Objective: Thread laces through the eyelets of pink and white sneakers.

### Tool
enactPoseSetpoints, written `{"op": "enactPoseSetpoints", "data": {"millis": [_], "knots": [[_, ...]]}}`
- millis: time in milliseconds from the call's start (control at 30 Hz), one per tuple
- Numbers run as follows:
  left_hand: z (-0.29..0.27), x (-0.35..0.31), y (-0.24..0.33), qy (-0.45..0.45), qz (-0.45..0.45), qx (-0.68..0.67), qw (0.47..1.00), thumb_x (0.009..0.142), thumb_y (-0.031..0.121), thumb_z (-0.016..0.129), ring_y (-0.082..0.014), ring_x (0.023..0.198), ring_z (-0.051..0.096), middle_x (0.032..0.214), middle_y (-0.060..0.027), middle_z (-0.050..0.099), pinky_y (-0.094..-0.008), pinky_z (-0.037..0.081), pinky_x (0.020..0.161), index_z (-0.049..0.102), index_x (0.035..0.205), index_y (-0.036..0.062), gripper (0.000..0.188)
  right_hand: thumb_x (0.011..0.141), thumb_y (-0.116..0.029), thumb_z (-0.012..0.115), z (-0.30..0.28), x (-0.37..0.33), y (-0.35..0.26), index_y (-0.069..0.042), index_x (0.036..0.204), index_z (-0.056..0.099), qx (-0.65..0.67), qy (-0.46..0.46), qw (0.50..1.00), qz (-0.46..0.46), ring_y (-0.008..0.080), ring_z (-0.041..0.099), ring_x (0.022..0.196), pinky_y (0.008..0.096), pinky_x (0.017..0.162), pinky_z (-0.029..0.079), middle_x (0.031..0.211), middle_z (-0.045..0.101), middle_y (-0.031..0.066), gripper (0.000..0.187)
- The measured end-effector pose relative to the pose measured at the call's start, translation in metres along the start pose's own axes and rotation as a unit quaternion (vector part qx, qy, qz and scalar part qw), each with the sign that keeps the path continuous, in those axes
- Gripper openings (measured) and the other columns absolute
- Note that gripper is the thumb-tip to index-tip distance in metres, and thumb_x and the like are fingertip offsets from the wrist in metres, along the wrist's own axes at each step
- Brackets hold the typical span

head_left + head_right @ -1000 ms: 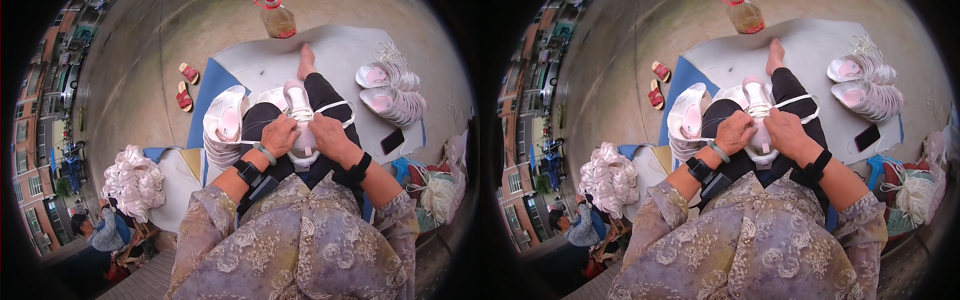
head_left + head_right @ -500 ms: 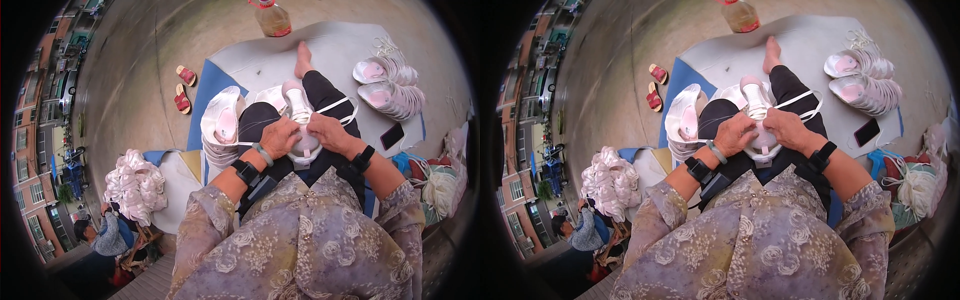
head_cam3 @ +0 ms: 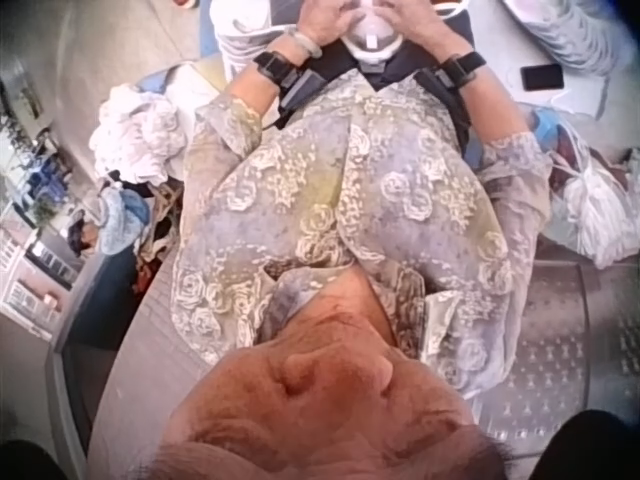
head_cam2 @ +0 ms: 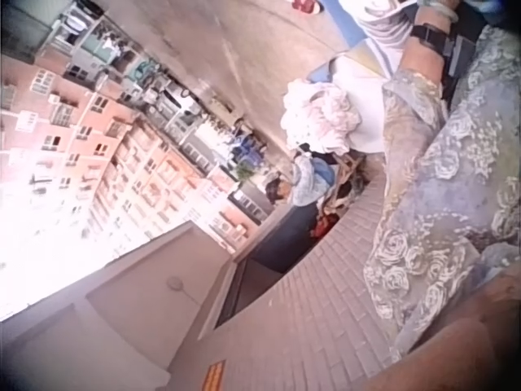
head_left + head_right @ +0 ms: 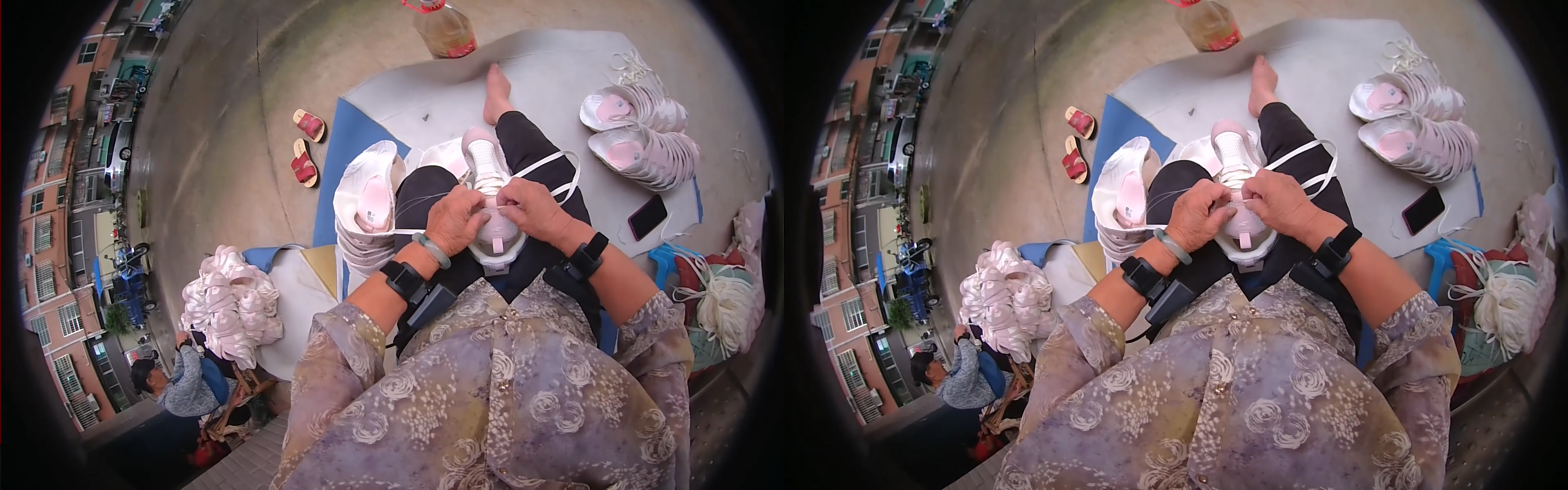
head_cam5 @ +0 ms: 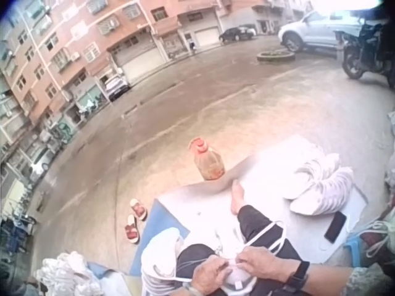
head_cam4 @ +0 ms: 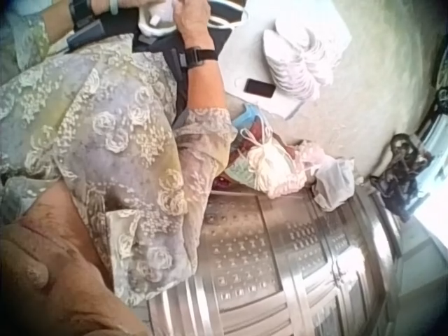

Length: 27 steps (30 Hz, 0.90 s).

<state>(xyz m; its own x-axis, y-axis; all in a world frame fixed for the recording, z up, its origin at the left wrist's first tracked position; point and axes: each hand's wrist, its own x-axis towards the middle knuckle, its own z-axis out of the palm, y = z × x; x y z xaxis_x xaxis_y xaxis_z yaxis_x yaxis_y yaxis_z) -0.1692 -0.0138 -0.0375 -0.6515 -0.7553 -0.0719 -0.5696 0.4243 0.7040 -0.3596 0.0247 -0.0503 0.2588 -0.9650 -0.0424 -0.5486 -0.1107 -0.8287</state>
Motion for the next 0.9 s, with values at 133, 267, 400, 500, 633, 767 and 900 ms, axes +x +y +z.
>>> {"op": "enactPoseSetpoints", "data": {"millis": [133,267,400,500,633,767,900], "knots": [[0.000,0.001,0.009,0.024,-0.019,0.024,0.999,0.068,0.012,0.067,-0.0263,0.078,0.054,0.087,-0.0105,0.052,-0.0330,0.044,0.068,0.056,0.085,0.0048,0.021,0.070,-0.010,0.058,0.005,0.007,0.001,-0.004,0.071,0.058,0.004,0.035,0.999,0.018,0.0316,0.057,0.072,0.0386,0.067,0.045,0.073,0.056,0.0133,0.005],[0.001,0.005,0.006,0.022,0.023,0.073,0.997,0.068,0.012,0.066,-0.0317,0.093,0.052,0.106,-0.0155,0.049,-0.0356,0.043,0.079,0.056,0.085,0.0041,0.022,0.069,-0.010,0.058,0.003,0.015,0.000,-0.003,0.068,0.061,0.036,0.010,0.997,0.073,0.0326,0.059,0.069,0.0394,0.064,0.046,0.070,0.059,0.0151,0.007],[0.005,0.003,0.006,0.017,0.000,0.010,1.000,0.068,0.010,0.066,-0.0344,0.098,0.051,0.116,-0.0190,0.047,-0.0364,0.042,0.084,0.055,0.085,0.0036,0.021,0.069,-0.011,0.057,0.002,0.016,-0.002,-0.004,0.068,0.061,0.028,-0.020,0.995,0.098,0.0329,0.059,0.067,0.0401,0.063,0.046,0.070,0.059,0.0150,0.008],[0.006,0.000,0.006,0.040,-0.002,-0.050,0.998,0.068,0.008,0.066,-0.0330,0.102,0.051,0.121,-0.0189,0.045,-0.0344,0.042,0.085,0.055,0.084,0.0033,0.020,0.070,-0.012,0.057,0.016,0.003,-0.012,-0.005,0.071,0.061,-0.091,0.078,0.989,0.083,0.0317,0.060,0.069,0.0402,0.065,0.047,0.070,0.059,0.0146,0.008],[0.005,-0.001,-0.001,0.029,-0.031,-0.067,0.997,0.067,0.008,0.067,-0.0291,0.102,0.052,0.121,-0.0174,0.046,-0.0313,0.042,0.084,0.055,0.084,0.0034,0.021,0.070,-0.012,0.054,0.003,-0.003,-0.016,-0.006,0.077,0.060,0.000,0.059,0.995,0.087,0.0313,0.059,0.077,0.0405,0.069,0.045,0.072,0.059,0.0148,0.011],[0.011,-0.001,-0.005,0.042,-0.014,-0.070,0.997,0.068,0.007,0.066,-0.0250,0.095,0.053,0.118,-0.0157,0.047,-0.0290,0.042,0.081,0.054,0.083,0.0027,0.020,0.070,-0.012,0.053,0.003,-0.001,-0.007,-0.006,0.075,0.061,0.002,0.041,0.996,0.078,0.0318,0.059,0.076,0.0402,0.068,0.045,0.073,0.059,0.0152,0.011],[0.014,0.001,-0.008,0.044,-0.025,-0.108,0.993,0.069,0.007,0.065,-0.0226,0.089,0.052,0.116,-0.0149,0.047,-0.0280,0.042,0.078,0.054,0.081,0.0025,0.017,0.070,-0.010,0.052,0.008,0.006,-0.008,-0.005,0.072,0.061,-0.032,0.025,0.995,0.089,0.0326,0.059,0.076,0.0403,0.068,0.045,0.075,0.060,0.0160,0.011]]}}
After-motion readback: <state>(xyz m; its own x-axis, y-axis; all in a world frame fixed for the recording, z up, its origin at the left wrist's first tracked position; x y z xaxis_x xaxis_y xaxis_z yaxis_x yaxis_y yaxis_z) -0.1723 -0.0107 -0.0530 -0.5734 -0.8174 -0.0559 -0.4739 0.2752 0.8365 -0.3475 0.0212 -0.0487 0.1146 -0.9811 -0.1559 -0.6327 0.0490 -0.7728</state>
